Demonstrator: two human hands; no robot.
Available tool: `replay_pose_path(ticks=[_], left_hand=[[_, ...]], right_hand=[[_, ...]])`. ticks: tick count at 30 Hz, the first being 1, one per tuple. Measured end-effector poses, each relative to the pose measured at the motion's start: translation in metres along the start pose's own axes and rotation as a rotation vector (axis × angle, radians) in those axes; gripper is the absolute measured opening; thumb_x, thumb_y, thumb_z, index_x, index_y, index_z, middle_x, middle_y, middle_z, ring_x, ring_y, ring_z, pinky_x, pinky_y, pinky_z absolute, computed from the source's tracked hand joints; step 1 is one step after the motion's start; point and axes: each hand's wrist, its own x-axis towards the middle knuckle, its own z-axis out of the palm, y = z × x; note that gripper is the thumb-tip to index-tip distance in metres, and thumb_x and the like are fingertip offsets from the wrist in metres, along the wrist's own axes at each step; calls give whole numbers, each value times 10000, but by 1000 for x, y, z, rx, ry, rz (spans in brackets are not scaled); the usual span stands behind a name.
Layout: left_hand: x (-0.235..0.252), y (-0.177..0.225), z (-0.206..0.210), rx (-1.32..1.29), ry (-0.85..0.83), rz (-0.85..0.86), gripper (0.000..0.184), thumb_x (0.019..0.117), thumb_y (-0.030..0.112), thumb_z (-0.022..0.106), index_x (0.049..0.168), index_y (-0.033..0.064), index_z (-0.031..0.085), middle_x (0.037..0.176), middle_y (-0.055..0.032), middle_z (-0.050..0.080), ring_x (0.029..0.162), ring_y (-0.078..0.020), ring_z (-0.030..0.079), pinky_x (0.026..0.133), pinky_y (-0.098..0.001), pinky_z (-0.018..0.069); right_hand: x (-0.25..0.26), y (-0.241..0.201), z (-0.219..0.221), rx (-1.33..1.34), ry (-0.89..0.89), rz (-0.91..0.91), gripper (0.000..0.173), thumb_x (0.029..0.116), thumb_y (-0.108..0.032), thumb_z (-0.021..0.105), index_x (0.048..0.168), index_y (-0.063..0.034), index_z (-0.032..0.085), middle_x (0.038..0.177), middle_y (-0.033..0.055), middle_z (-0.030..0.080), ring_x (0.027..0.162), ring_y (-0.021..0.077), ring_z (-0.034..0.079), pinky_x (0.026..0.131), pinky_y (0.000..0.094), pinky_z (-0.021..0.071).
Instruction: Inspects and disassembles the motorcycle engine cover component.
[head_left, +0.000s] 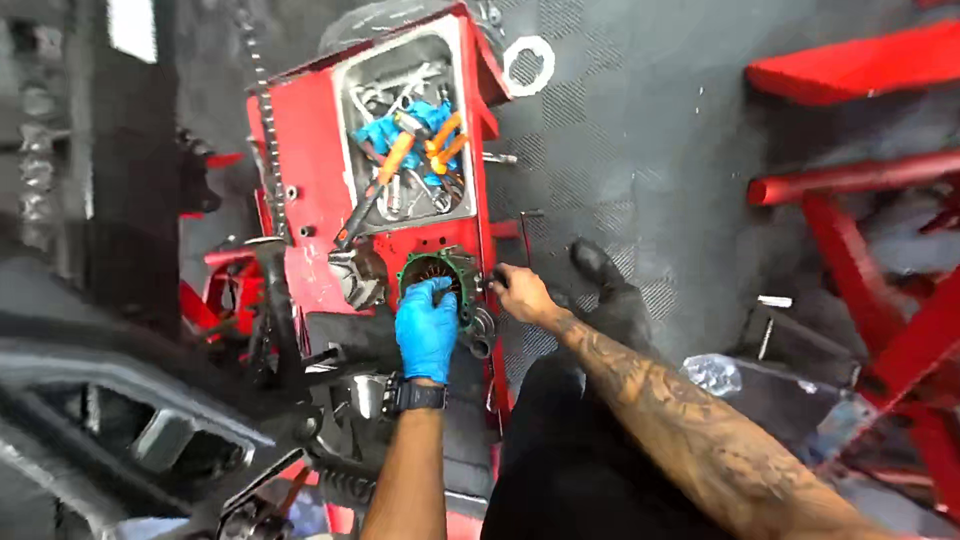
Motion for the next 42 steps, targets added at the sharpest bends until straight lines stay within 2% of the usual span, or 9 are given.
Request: replay_pose_path(ticks=[3, 7, 13, 16, 20, 23, 30, 35, 42], left_hand=[[8, 9, 11, 287, -131, 24, 327, 987, 238, 624, 1297, 158, 690, 1348, -144, 638, 1249, -348, 611, 1040, -614, 485], [15, -7, 21, 325, -191, 95, 388, 997, 167, 601, 1375, 82, 622, 1398, -185, 604, 1276, -373, 593, 1065, -617, 471], [18, -3, 8, 463, -182, 45, 313, 1002, 188, 553, 1284, 69, 618, 1103, -222, 712, 1051, -434, 688, 851, -676, 538], [30, -25, 0, 427, -131, 169, 447, 956, 223, 688, 1381, 102, 615, 1323, -212, 628, 1196, -414, 626, 980, -652, 511], [39, -50, 11, 315, -196, 380, 781, 857, 298, 828, 1538, 165, 469, 1531, -168, 483, 1341, -367, 540, 1068, -615, 480], [39, -52, 23, 427, -194, 503, 953, 803, 313, 865, 1584, 91, 366, 1628, -190, 346, 1486, -403, 351, 1168, -608, 365], [57, -56, 32, 665, -197, 727, 919, 757, 448, 817, 1484, 10, 466, 1526, -240, 463, 1438, -438, 397, 1121, -640, 335], [67, -57, 28, 687, -175, 793, 848, 663, 515, 826, 1272, -27, 591, 1255, -271, 602, 1206, -453, 567, 1038, -646, 391], [65, -55, 26, 782, -107, 823, 785, 637, 619, 767, 1052, -33, 635, 1081, -269, 640, 1093, -450, 606, 1008, -632, 378]], right_hand=[[-4, -3, 0, 62, -3, 58, 264, 1019, -315, 548, 1159, -161, 711, 1032, 117, 731, 993, 331, 707, 819, 623, 556], [-19, -2, 6, 230, 9, 80, 234, 1006, -293, 574, 1112, -147, 723, 987, 98, 730, 954, 297, 708, 821, 602, 559], [-30, -13, 12, 475, 58, 105, 208, 987, -277, 605, 1053, -117, 721, 908, 81, 708, 865, 249, 689, 783, 541, 558], [-44, -10, 8, 580, 93, 144, 180, 993, -254, 617, 1041, -115, 721, 877, 64, 698, 804, 211, 670, 735, 484, 553], [-59, 18, 9, 647, 111, 150, 162, 1005, -221, 626, 1045, -86, 707, 860, 64, 683, 765, 187, 646, 716, 432, 546], [-65, 29, 9, 581, 91, 70, 157, 1019, -209, 616, 1118, -110, 688, 874, 42, 695, 758, 158, 656, 727, 389, 561], [-67, 28, 22, 88, 234, -107, 247, 1019, -252, 581, 1218, -144, 678, 1100, 56, 717, 1001, 226, 705, 867, 515, 580], [-67, 18, 26, -9, 151, 56, 333, 1043, -408, 532, 1146, -130, 684, 951, 97, 732, 929, 297, 722, 803, 561, 573], [-64, 19, 41, -101, 281, -119, 250, 1039, -278, 523, 1077, -115, 709, 984, 73, 719, 972, 248, 708, 845, 477, 572]])
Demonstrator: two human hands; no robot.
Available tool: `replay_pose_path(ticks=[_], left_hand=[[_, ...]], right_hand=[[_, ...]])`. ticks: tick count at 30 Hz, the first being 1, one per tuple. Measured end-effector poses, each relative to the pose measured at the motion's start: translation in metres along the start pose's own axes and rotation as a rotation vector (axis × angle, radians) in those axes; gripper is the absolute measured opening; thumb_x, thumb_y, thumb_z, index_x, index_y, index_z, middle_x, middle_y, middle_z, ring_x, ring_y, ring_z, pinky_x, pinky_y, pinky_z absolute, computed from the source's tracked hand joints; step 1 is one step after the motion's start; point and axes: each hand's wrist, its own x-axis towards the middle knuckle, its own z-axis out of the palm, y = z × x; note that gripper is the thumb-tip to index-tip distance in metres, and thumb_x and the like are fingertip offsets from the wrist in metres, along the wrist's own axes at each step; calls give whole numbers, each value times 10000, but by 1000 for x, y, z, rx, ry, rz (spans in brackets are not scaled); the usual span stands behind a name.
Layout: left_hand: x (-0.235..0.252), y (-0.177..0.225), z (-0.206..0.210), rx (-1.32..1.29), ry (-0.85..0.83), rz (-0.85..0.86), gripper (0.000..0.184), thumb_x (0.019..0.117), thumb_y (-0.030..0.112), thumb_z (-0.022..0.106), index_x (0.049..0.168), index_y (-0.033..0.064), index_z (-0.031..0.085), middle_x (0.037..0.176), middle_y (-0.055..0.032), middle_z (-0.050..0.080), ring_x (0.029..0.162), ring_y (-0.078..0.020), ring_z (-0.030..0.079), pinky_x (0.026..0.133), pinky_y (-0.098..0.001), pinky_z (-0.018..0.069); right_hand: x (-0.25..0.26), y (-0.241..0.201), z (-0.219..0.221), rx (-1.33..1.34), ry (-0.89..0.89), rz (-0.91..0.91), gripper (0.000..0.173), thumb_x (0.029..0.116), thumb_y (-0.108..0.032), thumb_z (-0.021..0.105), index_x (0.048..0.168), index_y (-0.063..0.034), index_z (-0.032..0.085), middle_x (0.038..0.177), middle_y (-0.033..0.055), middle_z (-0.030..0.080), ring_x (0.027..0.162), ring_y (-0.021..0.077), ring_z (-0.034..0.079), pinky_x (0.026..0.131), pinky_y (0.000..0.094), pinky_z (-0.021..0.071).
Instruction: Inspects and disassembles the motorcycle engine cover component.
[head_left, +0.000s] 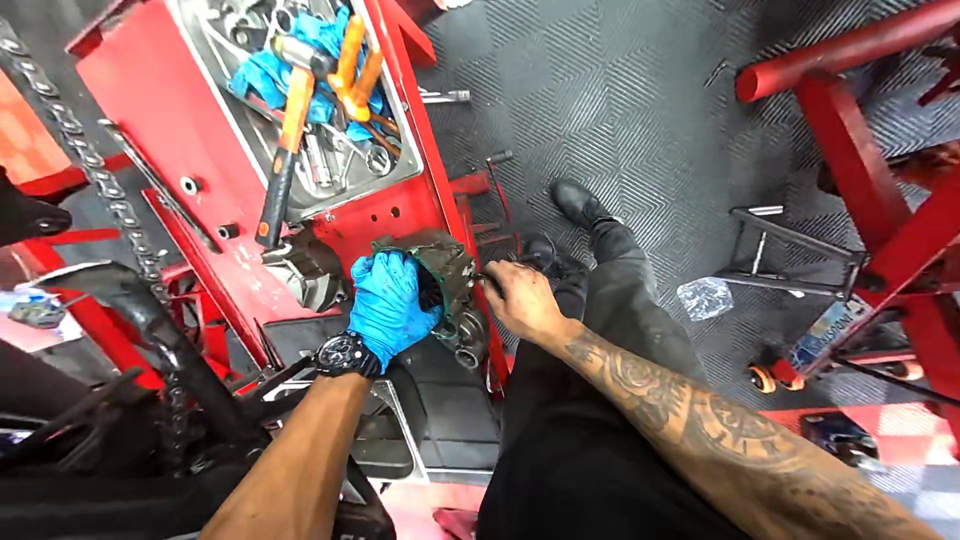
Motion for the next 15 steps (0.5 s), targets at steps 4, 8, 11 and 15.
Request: replay_pose_path(ticks=[4, 8, 11, 15], left_hand=[[-3, -1, 1, 52, -16, -11, 739, 654, 621, 766, 1002, -20, 648, 1058, -250, 658, 1090, -439, 615, 1051, -635, 352], [-4, -1, 0, 64, -20, -17, 768, 673, 640, 750, 1024, -37, 662, 1084, -251, 671, 1146, -457, 604, 1168, -698, 209], [-2, -1, 1, -14, -16, -24, 752, 660, 581, 801, 1011, -63, 637, 1099, -294, 651, 1141, -491, 597, 1104, -665, 338], [0, -3, -3, -19, -66, -39, 842, 622, 620, 812, 1074, -67, 626, 1141, -298, 629, 1164, -485, 581, 1092, -659, 349]], right_hand=[[3, 1, 2, -120, -67, -64, 262, 1033, -271, 540, 1157, -132, 724, 1058, 73, 725, 1030, 264, 689, 883, 467, 549], [1, 1, 5, -116, -23, -87, 250, 1036, -268, 555, 1130, -114, 727, 1036, 85, 727, 1005, 276, 697, 867, 469, 564], [3, 1, 5, -121, -21, -86, 243, 1036, -265, 558, 1119, -108, 725, 1034, 89, 727, 999, 274, 698, 870, 465, 562], [9, 1, 5, -145, -48, -119, 235, 1027, -260, 564, 1126, -120, 724, 1034, 83, 721, 1009, 275, 694, 871, 462, 563]])
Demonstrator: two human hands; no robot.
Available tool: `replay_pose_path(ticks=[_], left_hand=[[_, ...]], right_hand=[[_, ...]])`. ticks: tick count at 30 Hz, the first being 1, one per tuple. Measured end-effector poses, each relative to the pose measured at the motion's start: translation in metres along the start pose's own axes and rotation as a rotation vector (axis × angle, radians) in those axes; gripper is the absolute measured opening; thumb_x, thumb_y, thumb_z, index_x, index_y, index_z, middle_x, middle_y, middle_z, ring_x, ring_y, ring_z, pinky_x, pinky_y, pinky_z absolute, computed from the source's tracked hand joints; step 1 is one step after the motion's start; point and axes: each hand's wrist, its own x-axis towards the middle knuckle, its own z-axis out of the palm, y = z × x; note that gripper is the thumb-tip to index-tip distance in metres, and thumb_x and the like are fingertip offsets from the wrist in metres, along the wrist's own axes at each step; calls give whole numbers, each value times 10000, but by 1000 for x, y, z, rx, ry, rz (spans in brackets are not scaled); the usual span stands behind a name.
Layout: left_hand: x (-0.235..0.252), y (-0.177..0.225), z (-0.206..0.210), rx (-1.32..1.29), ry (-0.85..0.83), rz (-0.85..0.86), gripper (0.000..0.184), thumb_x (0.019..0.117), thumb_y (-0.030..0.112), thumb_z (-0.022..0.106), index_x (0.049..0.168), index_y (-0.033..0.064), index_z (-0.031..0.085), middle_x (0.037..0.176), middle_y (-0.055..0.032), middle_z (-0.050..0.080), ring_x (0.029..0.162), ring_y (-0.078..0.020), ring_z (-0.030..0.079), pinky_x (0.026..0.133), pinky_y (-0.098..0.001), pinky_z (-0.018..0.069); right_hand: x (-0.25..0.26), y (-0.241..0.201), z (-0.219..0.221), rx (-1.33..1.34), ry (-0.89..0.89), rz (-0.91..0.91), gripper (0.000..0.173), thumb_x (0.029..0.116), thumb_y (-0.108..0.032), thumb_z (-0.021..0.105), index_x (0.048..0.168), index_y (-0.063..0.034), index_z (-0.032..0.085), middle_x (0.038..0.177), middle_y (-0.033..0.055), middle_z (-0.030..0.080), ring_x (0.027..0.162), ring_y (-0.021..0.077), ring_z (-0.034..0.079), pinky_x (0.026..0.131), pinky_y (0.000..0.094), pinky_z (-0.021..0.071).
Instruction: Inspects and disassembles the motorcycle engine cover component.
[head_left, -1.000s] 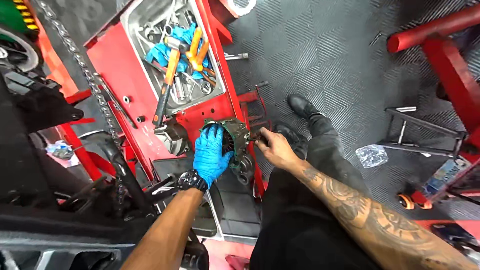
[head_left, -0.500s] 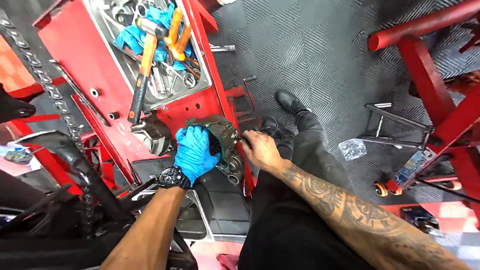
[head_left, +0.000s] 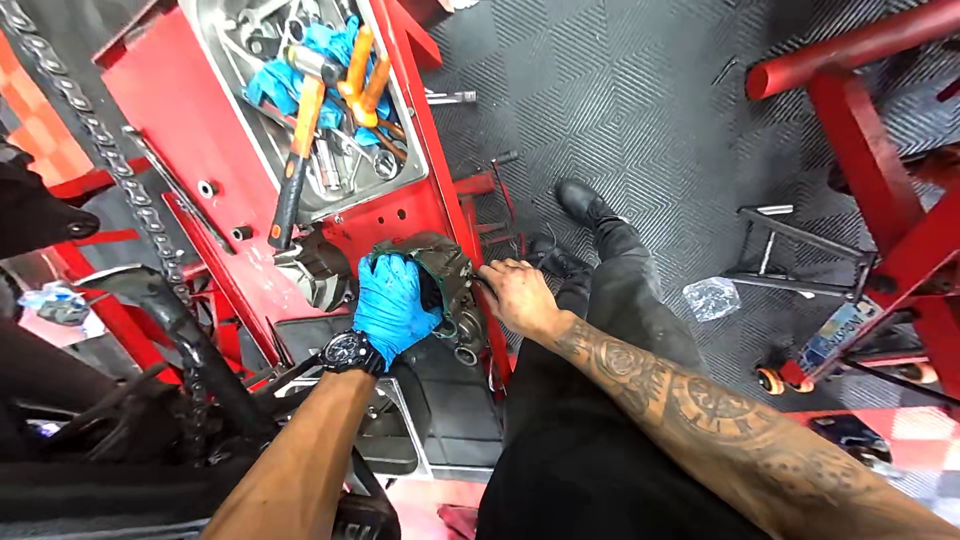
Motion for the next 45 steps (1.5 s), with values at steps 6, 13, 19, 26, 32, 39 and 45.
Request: replay_pose_path(ticks=[6, 13, 19, 26, 32, 39, 45], left_hand=[[3, -3, 0, 4, -5, 18, 887, 601, 637, 802, 1116, -62, 622, 1178, -307, 617, 1190, -491, 567, 1113, -658, 330], [6, -3, -5, 11, -72, -20, 933, 611, 666, 786, 1168, -61, 608, 1228, -291, 605, 1226, -471, 548, 1134, -632, 318], [8, -4, -5, 7, -70, -31, 951, 602, 642, 797, 1181, -85, 593, 1234, -309, 596, 1230, -482, 545, 1125, -622, 333], [9, -6, -4, -9, -83, -50, 953, 573, 598, 834, 1200, -80, 597, 1263, -308, 583, 1253, -483, 530, 1144, -632, 320], [5, -8, 0, 4, -85, -26, 965, 595, 602, 825, 1225, -85, 576, 1264, -298, 578, 1265, -482, 516, 1155, -651, 289], [5, -7, -2, -10, -98, -45, 961, 613, 577, 840, 1233, -105, 569, 1289, -323, 562, 1281, -507, 501, 1179, -645, 259], [10, -12, -4, -8, -122, -40, 962, 595, 630, 810, 1219, -69, 594, 1277, -305, 578, 1264, -480, 522, 1158, -648, 283]], right_hand=[[6, 0, -6, -7, -69, -28, 228, 1007, -226, 590, 1167, -123, 715, 1069, 84, 725, 1031, 282, 691, 879, 460, 559], [1, -4, 11, 467, 57, 265, 270, 974, -292, 640, 1232, -245, 706, 894, 18, 750, 817, 205, 721, 759, 515, 584], [4, 3, 11, 801, 26, 321, 200, 996, -268, 670, 1168, -197, 744, 887, 6, 734, 779, 131, 679, 779, 419, 568], [14, -3, 12, 863, 2, 483, 223, 960, -283, 704, 1122, -131, 728, 970, 38, 748, 882, 162, 717, 836, 451, 598], [14, -11, 12, 967, 30, 561, 139, 944, -203, 707, 1044, -122, 759, 924, 30, 744, 847, 146, 703, 794, 417, 587], [16, -7, 20, 1014, 82, 462, 110, 968, -132, 688, 1049, -82, 744, 938, 48, 739, 853, 131, 699, 806, 366, 588], [25, -7, 20, 696, 89, 406, 140, 927, -204, 726, 1057, -157, 703, 898, 18, 733, 844, 187, 706, 797, 487, 582]])
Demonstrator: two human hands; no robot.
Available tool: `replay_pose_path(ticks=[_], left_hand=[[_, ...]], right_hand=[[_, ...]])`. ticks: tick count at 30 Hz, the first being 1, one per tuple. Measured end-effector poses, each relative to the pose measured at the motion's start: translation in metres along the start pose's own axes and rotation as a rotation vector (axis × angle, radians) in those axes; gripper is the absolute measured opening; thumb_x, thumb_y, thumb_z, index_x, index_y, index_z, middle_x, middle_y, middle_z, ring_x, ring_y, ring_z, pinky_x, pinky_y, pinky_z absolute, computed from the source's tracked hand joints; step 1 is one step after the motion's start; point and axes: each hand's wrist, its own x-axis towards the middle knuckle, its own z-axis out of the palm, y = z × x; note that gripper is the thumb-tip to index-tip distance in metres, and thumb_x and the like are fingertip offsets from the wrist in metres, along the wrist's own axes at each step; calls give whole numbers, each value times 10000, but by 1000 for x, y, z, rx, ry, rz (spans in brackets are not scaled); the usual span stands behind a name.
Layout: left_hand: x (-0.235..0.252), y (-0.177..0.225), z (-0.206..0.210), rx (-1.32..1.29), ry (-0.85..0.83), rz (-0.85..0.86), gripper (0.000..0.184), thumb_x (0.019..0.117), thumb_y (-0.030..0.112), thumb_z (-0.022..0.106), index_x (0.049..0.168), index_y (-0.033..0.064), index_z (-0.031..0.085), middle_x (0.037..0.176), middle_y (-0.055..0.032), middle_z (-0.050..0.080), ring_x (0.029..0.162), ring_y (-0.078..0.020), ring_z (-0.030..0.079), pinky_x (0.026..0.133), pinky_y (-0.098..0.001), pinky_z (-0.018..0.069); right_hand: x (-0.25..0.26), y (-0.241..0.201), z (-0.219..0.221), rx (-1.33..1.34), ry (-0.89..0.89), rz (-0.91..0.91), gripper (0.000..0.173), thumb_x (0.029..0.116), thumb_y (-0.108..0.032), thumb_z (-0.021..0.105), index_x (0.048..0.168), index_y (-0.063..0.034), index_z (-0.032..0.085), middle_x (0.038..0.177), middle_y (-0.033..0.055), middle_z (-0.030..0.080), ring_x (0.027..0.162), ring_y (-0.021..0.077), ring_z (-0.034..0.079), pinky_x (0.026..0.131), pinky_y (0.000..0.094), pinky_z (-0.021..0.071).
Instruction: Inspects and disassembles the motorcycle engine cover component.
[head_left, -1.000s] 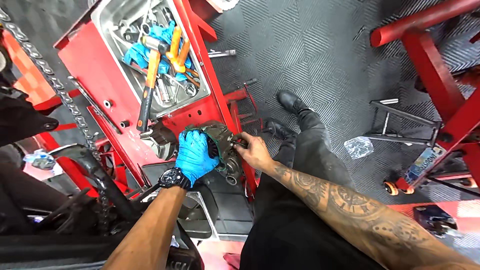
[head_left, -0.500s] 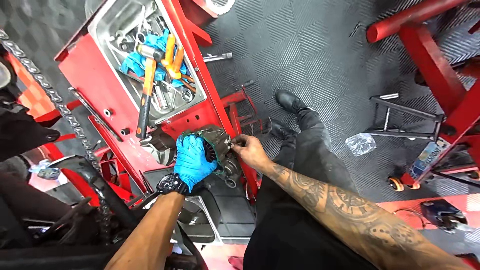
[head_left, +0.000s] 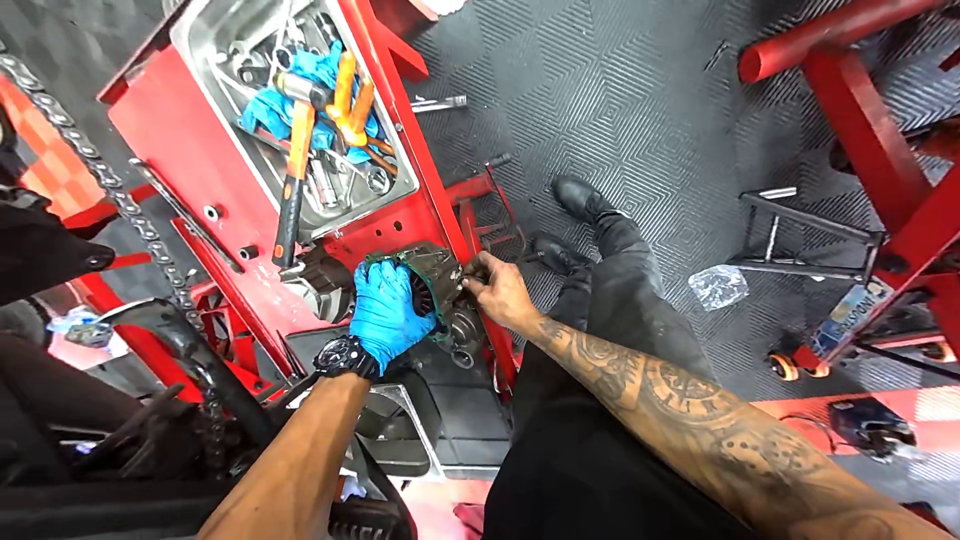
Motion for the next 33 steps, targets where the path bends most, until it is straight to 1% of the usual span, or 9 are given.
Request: replay_pose_path(ticks=[5, 9, 12, 15, 20, 22, 25, 30, 33], left_hand=[[2, 0, -7, 8, -43, 13, 937, 583, 623, 833, 1216, -34, 616, 1262, -296, 590, 1250, -475, 537, 1150, -653, 300], [2, 3, -11, 35, -83, 2, 950, 609, 639, 824, 1222, -53, 603, 1275, -304, 581, 1268, -482, 523, 1171, -655, 269], [2, 4, -13, 40, -94, -7, 946, 623, 629, 821, 1236, -55, 597, 1307, -305, 569, 1304, -476, 504, 1187, -647, 255], [2, 4, -12, 50, -92, -10, 943, 618, 618, 815, 1241, -55, 595, 1307, -299, 569, 1297, -474, 506, 1183, -648, 254], [3, 6, -13, 74, -108, -11, 938, 620, 641, 812, 1244, -30, 613, 1303, -295, 570, 1286, -473, 511, 1177, -654, 257], [3, 6, -12, 80, -102, -8, 923, 615, 643, 813, 1228, -22, 627, 1284, -292, 576, 1273, -471, 518, 1176, -661, 253], [2, 8, -11, 114, -94, -15, 927, 608, 651, 803, 1199, -41, 626, 1250, -293, 591, 1248, -473, 537, 1177, -661, 257], [-8, 21, -10, 184, -78, -84, 957, 643, 669, 773, 1216, -82, 616, 1262, -298, 604, 1302, -494, 501, 1179, -734, 164], [-10, 28, -13, 189, -88, -154, 922, 653, 647, 774, 1224, -63, 628, 1269, -289, 606, 1293, -501, 502, 1166, -738, 197]], right_hand=[[4, -4, -3, -107, -13, -11, 122, 905, -258, 731, 983, -169, 704, 834, -2, 723, 786, 183, 703, 731, 492, 581], [11, -19, -5, -58, -21, 217, 142, 789, -287, 771, 838, -170, 709, 744, 20, 689, 707, 218, 674, 631, 524, 539], [14, -30, -5, -98, -40, 343, 209, 768, -344, 787, 823, -165, 693, 743, 49, 676, 717, 257, 672, 619, 542, 525], [11, -37, -6, -197, -40, 298, 193, 781, -349, 751, 814, -172, 683, 766, 53, 681, 757, 268, 680, 626, 553, 521], [4, -25, -13, -187, -155, 45, 98, 899, -233, 693, 949, -157, 728, 877, 43, 728, 870, 238, 709, 770, 547, 568], [3, -23, -18, -167, -175, 14, 125, 908, -184, 653, 987, -158, 747, 911, 32, 742, 896, 212, 715, 807, 523, 575], [5, -23, -20, -146, -142, 26, 108, 896, -173, 695, 956, -172, 785, 944, 27, 728, 935, 193, 690, 847, 484, 562], [9, -30, -9, -165, -87, 106, 214, 833, -163, 751, 1039, -154, 695, 932, 57, 730, 891, 257, 712, 774, 550, 578], [11, -29, -7, -164, -114, 158, 228, 841, -241, 789, 1033, -152, 702, 928, 68, 728, 895, 270, 709, 785, 555, 574]])
